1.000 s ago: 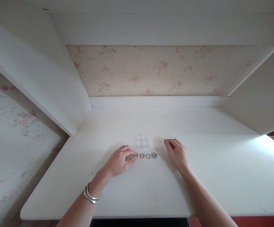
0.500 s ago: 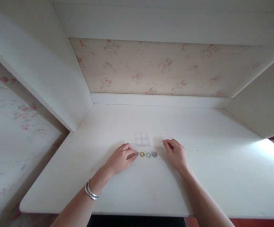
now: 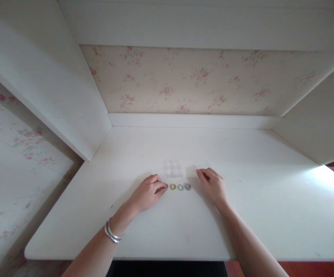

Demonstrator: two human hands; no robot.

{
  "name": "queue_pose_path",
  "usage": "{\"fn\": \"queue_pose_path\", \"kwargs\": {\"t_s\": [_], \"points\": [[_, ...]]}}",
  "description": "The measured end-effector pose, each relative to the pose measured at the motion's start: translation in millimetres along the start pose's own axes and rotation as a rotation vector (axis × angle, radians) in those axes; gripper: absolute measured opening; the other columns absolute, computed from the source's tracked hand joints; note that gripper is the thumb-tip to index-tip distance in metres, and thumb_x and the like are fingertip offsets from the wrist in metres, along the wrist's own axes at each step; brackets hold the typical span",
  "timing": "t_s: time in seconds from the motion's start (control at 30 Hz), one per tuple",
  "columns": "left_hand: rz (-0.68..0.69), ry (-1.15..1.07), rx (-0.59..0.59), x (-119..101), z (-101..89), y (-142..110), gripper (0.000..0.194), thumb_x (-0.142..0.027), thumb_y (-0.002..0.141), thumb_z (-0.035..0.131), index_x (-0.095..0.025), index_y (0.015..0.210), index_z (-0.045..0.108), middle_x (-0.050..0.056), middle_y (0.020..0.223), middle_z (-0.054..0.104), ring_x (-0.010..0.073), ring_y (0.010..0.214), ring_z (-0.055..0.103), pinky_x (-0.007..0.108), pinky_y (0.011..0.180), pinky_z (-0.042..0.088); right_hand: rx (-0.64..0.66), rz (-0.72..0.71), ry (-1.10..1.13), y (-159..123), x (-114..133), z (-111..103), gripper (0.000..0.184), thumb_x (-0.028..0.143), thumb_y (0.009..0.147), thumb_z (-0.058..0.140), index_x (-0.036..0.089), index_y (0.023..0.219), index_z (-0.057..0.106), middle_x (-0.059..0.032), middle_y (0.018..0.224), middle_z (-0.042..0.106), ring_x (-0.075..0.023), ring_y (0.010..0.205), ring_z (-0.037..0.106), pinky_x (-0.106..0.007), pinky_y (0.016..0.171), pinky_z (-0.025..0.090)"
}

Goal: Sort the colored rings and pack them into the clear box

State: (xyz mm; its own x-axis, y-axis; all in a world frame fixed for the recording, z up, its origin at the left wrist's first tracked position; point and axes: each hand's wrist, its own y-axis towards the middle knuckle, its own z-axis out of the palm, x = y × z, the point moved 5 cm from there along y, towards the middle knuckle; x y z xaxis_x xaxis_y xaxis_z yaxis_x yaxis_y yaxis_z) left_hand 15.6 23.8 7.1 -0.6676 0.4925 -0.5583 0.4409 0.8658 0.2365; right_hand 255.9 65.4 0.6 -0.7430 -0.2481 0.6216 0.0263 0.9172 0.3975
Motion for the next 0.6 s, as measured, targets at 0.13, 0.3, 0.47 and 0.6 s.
{"fn": "queue_pose_path", "kwargs": {"t_s": [0.13, 0.3, 0.47, 0.6], "points": [[-0.006, -0.017, 0.005, 0.3, 0.0, -0.2, 0.019, -0.025, 0.089, 0.05, -0.022, 0.092, 0.068, 0.003, 0.085, 0.057, 0.0131, 0.078, 0.055, 0.024, 0.075, 0.046, 0.009, -0.01, 0.001, 0.0, -0.4, 0.6, 0.034, 0.042, 0.087, 0.044, 0.02, 0.077, 0.068, -0.0008, 0.067, 0.059, -0.0119, 0.06, 0.053, -0.024, 0.061, 0.039], [-0.039, -0.067, 0.005, 0.9, -0.5, 0.4, 0.019, -0.027, 0.089, 0.05, -0.022, 0.093, 0.068, 0.003, 0.085, 0.056, 0.0123, 0.077, 0.054, 0.024, 0.074, 0.046, 0.016, -0.011, -0.012, 0.0, -1.3, 0.3, 0.034, 0.042, 0.088, 0.044, 0.02, 0.077, 0.068, -0.001, 0.068, 0.06, -0.0121, 0.061, 0.053, -0.024, 0.062, 0.039], [-0.081, -0.172, -0.007, 2.3, -0.7, 1.9, 0.019, -0.029, 0.089, 0.051, -0.021, 0.091, 0.068, 0.003, 0.085, 0.057, 0.0117, 0.075, 0.055, 0.023, 0.07, 0.046, 0.004, -0.026, -0.004, 0.2, 0.3, -1.7, 0.036, 0.043, 0.088, 0.042, 0.02, 0.077, 0.067, -0.0014, 0.068, 0.06, -0.012, 0.06, 0.054, -0.023, 0.061, 0.039], [-0.128, -0.243, -0.048, 2.5, -4.4, 5.5, 0.022, -0.033, 0.089, 0.049, -0.021, 0.089, 0.068, 0.003, 0.085, 0.058, 0.0128, 0.079, 0.056, 0.024, 0.073, 0.047, 0.002, -0.022, 0.002, 0.0, 1.1, -3.4, 0.038, 0.044, 0.088, 0.04, 0.021, 0.078, 0.068, -0.0017, 0.069, 0.061, -0.0121, 0.061, 0.054, -0.023, 0.06, 0.039]]}}
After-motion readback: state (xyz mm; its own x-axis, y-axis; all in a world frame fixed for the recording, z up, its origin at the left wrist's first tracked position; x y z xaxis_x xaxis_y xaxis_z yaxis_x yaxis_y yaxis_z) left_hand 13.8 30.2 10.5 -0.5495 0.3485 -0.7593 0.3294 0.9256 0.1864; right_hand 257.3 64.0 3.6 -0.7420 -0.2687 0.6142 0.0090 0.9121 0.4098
